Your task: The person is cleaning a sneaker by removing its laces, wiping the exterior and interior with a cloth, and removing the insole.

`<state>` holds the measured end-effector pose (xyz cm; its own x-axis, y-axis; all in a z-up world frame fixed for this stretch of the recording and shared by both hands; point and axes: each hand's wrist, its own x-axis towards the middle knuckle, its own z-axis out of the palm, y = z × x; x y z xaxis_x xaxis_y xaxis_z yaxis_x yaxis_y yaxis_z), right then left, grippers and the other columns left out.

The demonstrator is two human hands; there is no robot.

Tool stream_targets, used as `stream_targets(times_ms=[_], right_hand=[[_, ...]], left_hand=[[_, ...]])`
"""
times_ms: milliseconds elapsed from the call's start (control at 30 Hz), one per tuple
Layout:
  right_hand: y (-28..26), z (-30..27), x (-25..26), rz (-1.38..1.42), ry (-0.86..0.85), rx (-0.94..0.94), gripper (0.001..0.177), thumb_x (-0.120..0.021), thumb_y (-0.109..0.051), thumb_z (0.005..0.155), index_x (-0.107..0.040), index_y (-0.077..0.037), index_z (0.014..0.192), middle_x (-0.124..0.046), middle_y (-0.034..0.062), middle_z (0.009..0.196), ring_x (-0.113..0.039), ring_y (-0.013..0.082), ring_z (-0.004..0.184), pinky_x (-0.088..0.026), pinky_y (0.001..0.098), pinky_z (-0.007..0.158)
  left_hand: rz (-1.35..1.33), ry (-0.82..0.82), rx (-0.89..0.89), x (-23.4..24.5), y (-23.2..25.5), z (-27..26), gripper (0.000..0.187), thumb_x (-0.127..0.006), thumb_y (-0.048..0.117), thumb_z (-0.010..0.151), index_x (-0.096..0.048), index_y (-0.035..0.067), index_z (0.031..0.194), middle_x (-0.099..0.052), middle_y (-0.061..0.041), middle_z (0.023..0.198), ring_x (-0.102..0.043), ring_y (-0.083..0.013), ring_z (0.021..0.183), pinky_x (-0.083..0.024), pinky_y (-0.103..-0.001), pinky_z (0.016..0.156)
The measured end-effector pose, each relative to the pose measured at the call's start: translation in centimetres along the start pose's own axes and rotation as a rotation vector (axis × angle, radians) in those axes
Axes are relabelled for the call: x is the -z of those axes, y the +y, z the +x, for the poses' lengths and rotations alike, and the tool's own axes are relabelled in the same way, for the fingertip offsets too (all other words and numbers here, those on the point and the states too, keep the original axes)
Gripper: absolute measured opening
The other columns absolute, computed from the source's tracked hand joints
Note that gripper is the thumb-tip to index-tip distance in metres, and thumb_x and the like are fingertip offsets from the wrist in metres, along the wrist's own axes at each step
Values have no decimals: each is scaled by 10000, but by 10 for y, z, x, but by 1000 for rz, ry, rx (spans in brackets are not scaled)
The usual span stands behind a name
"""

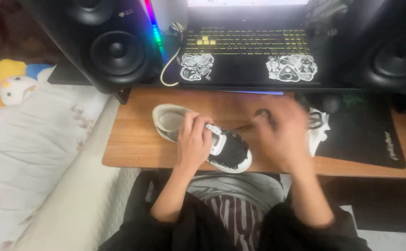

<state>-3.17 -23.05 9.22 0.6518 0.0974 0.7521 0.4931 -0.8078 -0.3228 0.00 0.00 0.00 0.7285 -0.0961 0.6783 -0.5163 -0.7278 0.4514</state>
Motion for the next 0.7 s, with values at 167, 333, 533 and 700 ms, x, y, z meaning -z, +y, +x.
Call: stream_targets(times_ms=[167,333,533,700], right_hand=[[-18,-15,-45,439,-338,-97,158,-770,-194,864,-790,-84,977,-772,152,944,-732,398,927,-575,491,844],[2,-27,-62,527,-449,-201,82,-752,-114,868,-763,-43,908,-753,180,868,-738,417,884,-577,504,809],[12,-25,-45,-20,-353,-130,137,-712,-349,976,-730,-213,964,-700,2,853,-732,274,850,-576,406,794],[88,-33,-33,-38,-52,-438,64,-669,-224,1101,-677,-174,1060,-668,62,922,-701,343,933,-543,452,872]], left_hand=[[-32,-20,14,8,7,5,168,-513,80,948,-611,171,1049,-487,-11,1060,-693,-324,935,-590,-454,825],[-80,10,38,11,15,3,249,-431,75,998,-589,155,1173,-501,-49,1048,-684,-342,920,-600,-468,772],[-110,90,44,15,19,11,261,-417,91,1033,-535,110,1265,-512,-69,994,-676,-325,879,-602,-451,755],[-31,82,-34,9,8,5,160,-548,95,965,-662,154,1060,-518,12,994,-707,-262,841,-629,-400,715]])
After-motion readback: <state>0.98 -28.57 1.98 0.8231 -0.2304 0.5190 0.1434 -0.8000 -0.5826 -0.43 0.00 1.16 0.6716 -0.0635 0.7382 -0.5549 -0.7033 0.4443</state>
